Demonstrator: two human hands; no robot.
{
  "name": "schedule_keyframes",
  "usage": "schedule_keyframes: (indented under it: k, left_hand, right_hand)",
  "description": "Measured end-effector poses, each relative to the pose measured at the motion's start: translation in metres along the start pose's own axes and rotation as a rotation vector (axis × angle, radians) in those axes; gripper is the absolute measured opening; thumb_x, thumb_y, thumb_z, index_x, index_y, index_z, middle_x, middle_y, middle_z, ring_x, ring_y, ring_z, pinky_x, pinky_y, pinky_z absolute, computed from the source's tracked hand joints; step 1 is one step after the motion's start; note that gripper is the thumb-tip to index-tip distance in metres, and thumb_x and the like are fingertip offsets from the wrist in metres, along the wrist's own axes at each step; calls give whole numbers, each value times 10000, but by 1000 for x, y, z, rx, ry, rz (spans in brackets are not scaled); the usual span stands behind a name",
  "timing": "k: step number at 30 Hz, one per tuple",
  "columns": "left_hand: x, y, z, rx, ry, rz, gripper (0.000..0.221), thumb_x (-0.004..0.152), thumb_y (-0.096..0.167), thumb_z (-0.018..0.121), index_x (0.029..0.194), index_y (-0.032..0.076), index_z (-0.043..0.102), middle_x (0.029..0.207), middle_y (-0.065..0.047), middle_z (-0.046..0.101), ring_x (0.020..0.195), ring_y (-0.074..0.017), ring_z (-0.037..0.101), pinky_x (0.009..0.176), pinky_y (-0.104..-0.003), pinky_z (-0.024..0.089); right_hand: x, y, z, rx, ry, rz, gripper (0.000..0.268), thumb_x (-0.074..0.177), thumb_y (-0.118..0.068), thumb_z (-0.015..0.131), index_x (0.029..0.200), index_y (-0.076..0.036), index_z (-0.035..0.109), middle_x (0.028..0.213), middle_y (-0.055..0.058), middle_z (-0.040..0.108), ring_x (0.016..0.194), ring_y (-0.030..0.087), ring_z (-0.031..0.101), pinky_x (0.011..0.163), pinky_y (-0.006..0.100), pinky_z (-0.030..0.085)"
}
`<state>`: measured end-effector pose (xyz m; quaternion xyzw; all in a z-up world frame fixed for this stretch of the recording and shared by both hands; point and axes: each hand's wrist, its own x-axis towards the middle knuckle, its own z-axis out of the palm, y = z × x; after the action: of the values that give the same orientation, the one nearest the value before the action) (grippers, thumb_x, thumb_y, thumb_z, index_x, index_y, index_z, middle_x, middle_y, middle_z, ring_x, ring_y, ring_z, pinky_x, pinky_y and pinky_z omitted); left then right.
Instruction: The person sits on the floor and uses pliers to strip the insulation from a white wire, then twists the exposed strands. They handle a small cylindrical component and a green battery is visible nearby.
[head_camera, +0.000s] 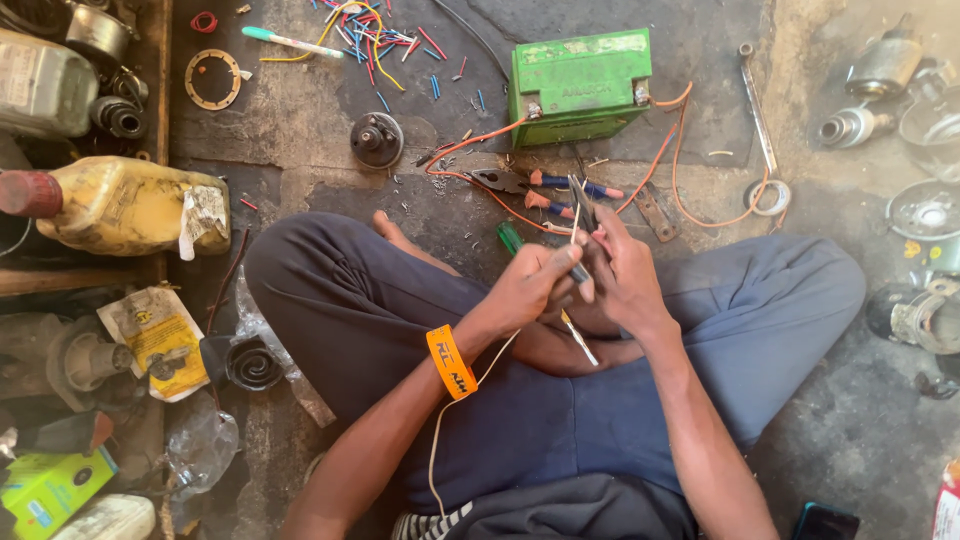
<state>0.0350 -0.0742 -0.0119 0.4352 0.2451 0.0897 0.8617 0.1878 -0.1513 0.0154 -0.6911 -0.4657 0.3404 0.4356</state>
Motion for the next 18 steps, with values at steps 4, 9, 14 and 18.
schedule_keyframes:
  k: [4, 9, 14, 18]
  left_hand:
    - [12, -7, -5, 121, 96, 102, 577, 1124, 376, 444, 769, -13, 680, 531, 87, 319, 462, -41, 263, 445, -261, 211]
    - [11, -27, 11, 581, 98, 395, 533, 1141, 371, 476, 783, 8, 632, 625, 13, 433, 564, -91, 376, 501, -323, 311]
    - [-6, -34, 27, 591, -464, 274, 308, 1118, 310, 493, 965, 72, 612, 795, -17, 608, 770, -95, 580, 721, -314, 476]
    - [4, -11, 1, 562, 154, 241, 312, 1016, 286, 696, 926, -11, 663, 756, -67, 564, 705, -119, 493, 597, -320, 417]
  right_hand:
    - [-2, 7, 14, 83, 67, 142, 306, 1045, -177, 543, 1330, -77, 594, 739, 91, 623, 572, 118, 559, 533, 285, 442]
    - [11, 24, 10, 207, 165, 123, 254, 1112, -203, 528, 1264, -1, 547, 803, 116, 658, 581, 119, 561, 518, 295, 445]
    - [25, 46, -24, 427, 285, 158, 268, 1096, -161, 484, 1311, 0, 489, 868, 85, 709, 770, 97, 757, 594, 282, 601]
    - [6, 46, -14, 282, 219, 37, 278, 1078, -59, 495, 1343, 9, 547, 931, 87, 679, 690, 89, 596, 623, 247, 505]
